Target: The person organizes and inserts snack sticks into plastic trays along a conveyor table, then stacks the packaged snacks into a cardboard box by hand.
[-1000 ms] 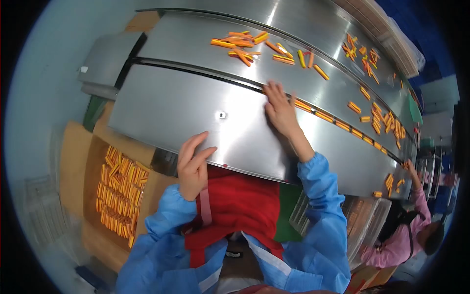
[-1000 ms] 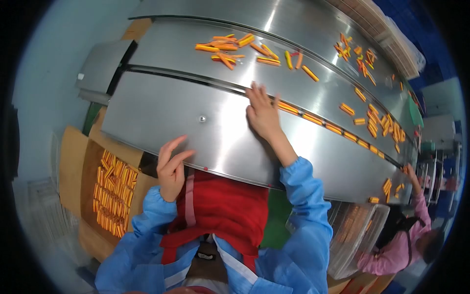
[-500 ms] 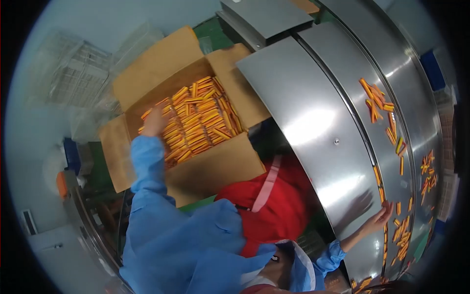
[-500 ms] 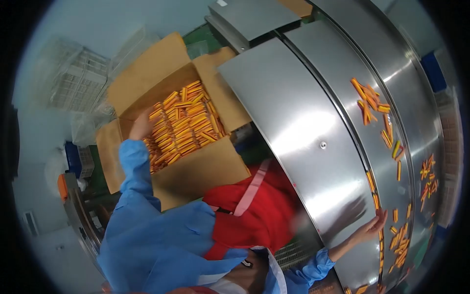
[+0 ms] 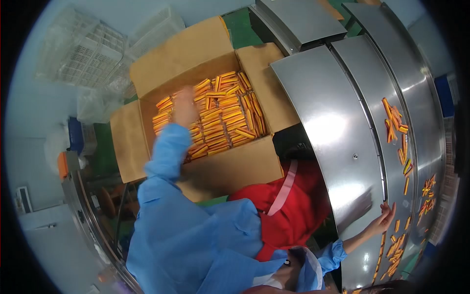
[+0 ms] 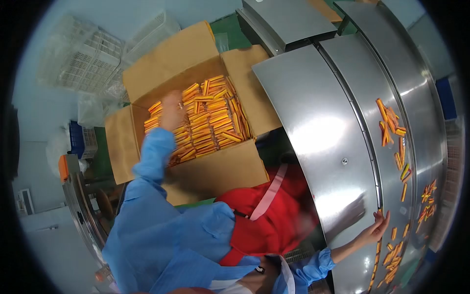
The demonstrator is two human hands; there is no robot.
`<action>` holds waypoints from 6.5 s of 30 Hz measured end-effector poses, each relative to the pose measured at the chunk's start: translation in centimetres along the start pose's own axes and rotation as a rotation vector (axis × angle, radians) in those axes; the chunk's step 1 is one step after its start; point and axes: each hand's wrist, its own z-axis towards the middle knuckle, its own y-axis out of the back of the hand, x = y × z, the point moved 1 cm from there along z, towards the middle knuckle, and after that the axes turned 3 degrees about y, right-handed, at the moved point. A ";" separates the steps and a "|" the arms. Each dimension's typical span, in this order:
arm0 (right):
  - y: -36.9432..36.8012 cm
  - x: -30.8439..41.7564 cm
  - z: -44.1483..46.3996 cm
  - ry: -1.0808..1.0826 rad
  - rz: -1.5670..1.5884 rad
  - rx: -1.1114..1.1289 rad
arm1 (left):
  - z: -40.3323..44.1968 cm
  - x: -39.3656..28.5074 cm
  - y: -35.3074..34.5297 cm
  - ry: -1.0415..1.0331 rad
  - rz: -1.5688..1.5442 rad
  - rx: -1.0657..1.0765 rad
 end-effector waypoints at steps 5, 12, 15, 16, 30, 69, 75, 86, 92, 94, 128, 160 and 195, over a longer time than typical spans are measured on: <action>0.2 -0.4 0.3 -0.028 -0.032 -0.001 | -0.4 16.9 4.0 0.057 0.030 0.505; -1.8 1.2 0.6 -0.038 0.016 0.000 | -2.7 17.4 3.0 0.148 0.185 0.653; -2.3 1.1 0.9 -0.035 0.031 0.010 | -1.9 16.9 3.2 0.145 0.257 0.685; -2.5 1.0 0.9 -0.035 0.050 0.015 | -1.7 17.0 3.3 0.154 0.218 0.717; -1.4 -0.4 -0.2 -0.117 0.102 0.004 | -1.9 16.7 4.1 0.080 -0.081 0.671; -4.6 2.3 0.5 0.378 -0.259 0.410 | -15.6 -48.0 -9.4 -1.490 -0.265 0.084; -2.4 -1.5 1.0 0.238 -0.210 0.278 | -13.7 -47.1 -9.3 -1.360 -0.481 0.366; -4.2 2.3 0.3 0.439 -0.200 0.383 | -13.0 -47.1 -8.2 -1.425 -0.452 0.200; -3.0 -1.8 1.0 0.171 -0.125 0.231 | -11.9 -45.4 -7.9 -1.465 -0.367 0.262; -2.0 -2.3 2.4 -0.011 -0.119 0.271 | -11.8 -45.6 -7.9 -1.305 -0.524 0.439; -4.7 -4.6 6.7 0.010 -0.180 0.231 | -13.1 -47.9 -7.0 -1.408 -0.366 0.388; -4.6 0.6 4.2 0.323 -0.274 0.036 | -19.7 -44.4 -8.0 -1.566 -0.288 0.527; -7.3 1.1 2.1 0.326 -0.326 0.160 | -11.8 -43.1 -2.6 -1.031 -0.903 -0.017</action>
